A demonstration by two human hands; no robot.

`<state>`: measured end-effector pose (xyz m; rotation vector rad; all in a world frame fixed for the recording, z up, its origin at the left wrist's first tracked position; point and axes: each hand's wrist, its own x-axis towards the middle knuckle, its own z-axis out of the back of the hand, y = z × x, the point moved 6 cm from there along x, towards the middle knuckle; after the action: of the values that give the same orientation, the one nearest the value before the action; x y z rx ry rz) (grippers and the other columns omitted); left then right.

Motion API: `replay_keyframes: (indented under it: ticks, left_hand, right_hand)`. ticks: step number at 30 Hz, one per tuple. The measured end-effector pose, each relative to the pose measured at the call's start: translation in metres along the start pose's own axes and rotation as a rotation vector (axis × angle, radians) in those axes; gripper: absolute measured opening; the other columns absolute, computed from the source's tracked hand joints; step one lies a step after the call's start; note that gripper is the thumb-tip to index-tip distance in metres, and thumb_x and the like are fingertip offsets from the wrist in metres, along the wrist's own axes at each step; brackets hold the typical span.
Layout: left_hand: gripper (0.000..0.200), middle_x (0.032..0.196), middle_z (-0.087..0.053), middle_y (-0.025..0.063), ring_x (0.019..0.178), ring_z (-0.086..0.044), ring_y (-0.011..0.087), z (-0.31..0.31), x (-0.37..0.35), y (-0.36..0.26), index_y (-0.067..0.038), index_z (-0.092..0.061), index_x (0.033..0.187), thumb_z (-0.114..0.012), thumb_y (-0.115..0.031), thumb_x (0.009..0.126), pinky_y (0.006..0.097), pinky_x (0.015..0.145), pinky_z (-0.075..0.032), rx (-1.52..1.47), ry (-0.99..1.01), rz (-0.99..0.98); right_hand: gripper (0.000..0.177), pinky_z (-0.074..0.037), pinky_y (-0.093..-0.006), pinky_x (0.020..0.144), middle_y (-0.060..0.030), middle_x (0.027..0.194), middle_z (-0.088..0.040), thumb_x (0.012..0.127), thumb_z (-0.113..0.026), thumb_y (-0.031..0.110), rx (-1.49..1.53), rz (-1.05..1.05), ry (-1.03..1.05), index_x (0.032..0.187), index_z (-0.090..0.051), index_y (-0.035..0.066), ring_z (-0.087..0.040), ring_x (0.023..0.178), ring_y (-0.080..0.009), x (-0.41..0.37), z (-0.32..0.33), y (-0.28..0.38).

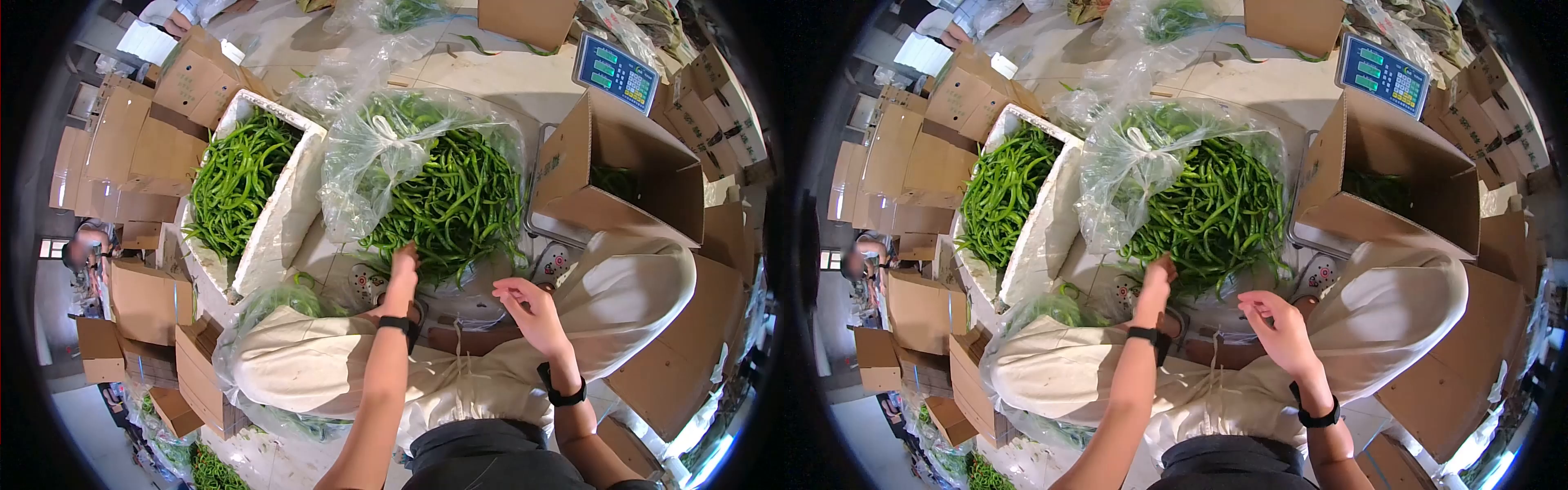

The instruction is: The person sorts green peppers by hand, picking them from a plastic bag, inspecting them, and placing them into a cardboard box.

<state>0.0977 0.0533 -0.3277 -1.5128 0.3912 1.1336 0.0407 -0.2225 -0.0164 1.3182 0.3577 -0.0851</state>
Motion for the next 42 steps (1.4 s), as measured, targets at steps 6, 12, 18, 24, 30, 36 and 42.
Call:
replay_keyframes:
  ticks: [6, 12, 18, 24, 30, 36, 42]
  left_hand:
    - [0.043, 0.102, -0.061, 0.0162, 0.102, -0.056, 0.0343, -0.029, 0.005, 0.036, -0.001, -0.054, 0.111, -0.069, -0.026, 0.080, 0.0427, 0.089, -0.044, 0.240, -0.368, -0.069]
    - [0.014, 0.081, -0.054, 0.0076, 0.076, -0.053, 0.0184, -0.022, -0.003, 0.031, -0.007, -0.054, 0.091, -0.060, -0.017, 0.083, 0.0366, 0.068, -0.044, -0.295, -0.088, 0.145]
    - [0.018, 0.088, -0.047, 0.0054, 0.072, -0.049, 0.0141, -0.060, -0.061, -0.012, -0.006, -0.039, 0.098, -0.050, -0.001, 0.085, 0.0276, 0.066, -0.042, -0.479, -0.085, -0.438]
    - [0.042, 0.102, -0.050, 0.0179, 0.094, -0.052, 0.0280, -0.089, 0.017, -0.010, 0.002, -0.036, 0.106, -0.067, -0.004, 0.078, 0.0382, 0.084, -0.041, -0.052, -0.160, -0.290]
    - [0.042, 0.096, -0.059, 0.0147, 0.080, -0.057, 0.0263, -0.062, -0.003, -0.024, 0.004, -0.047, 0.113, -0.064, -0.018, 0.082, 0.0367, 0.074, -0.044, 0.139, -0.171, -0.332]
    - [0.021, 0.083, -0.056, 0.0006, 0.063, -0.045, 0.0111, -0.033, -0.046, -0.030, -0.003, -0.057, 0.101, -0.059, -0.017, 0.086, 0.0251, 0.056, -0.036, -0.262, -0.015, -0.232]
    - [0.030, 0.077, -0.051, -0.0028, 0.061, -0.044, 0.0076, -0.040, -0.089, -0.044, -0.006, -0.058, 0.111, -0.048, -0.022, 0.088, 0.0242, 0.053, -0.035, -0.632, 0.345, -0.082]
  right_hand:
    - [0.019, -0.048, -0.0264, 0.077, -0.0098, 0.093, -0.067, 0.090, -0.056, 0.009, 0.000, -0.083, -0.053, 0.106, -0.061, 0.000, -0.063, 0.087, -0.0153, -0.017, 0.015, -0.020]
    - [0.019, -0.047, -0.0257, 0.076, -0.0092, 0.093, -0.067, 0.091, -0.055, 0.008, 0.047, -0.143, -0.061, 0.106, -0.060, -0.001, -0.062, 0.087, -0.0146, -0.019, 0.018, -0.039]
    - [0.019, -0.049, -0.0263, 0.076, -0.0101, 0.094, -0.067, 0.090, -0.056, 0.007, -0.006, -0.106, 0.001, 0.106, -0.060, 0.000, -0.063, 0.089, -0.0150, -0.003, 0.006, -0.024]
    - [0.020, -0.049, -0.0255, 0.076, -0.0107, 0.095, -0.067, 0.089, -0.056, 0.005, 0.007, -0.073, 0.007, 0.108, -0.060, 0.001, -0.064, 0.090, -0.0148, -0.011, 0.006, -0.012]
    - [0.020, -0.049, -0.0250, 0.076, -0.0100, 0.095, -0.067, 0.089, -0.056, 0.006, 0.031, -0.099, -0.018, 0.108, -0.060, 0.001, -0.064, 0.090, -0.0149, -0.010, 0.011, -0.017]
    - [0.020, -0.048, -0.0263, 0.076, -0.0084, 0.096, -0.068, 0.088, -0.057, 0.007, 0.001, -0.046, -0.042, 0.107, -0.061, 0.002, -0.065, 0.090, -0.0153, 0.014, 0.009, -0.019]
    - [0.020, -0.048, -0.0260, 0.076, -0.0083, 0.095, -0.068, 0.088, -0.057, 0.008, -0.006, 0.016, -0.048, 0.107, -0.061, 0.002, -0.065, 0.089, -0.0150, 0.020, 0.004, 0.000]
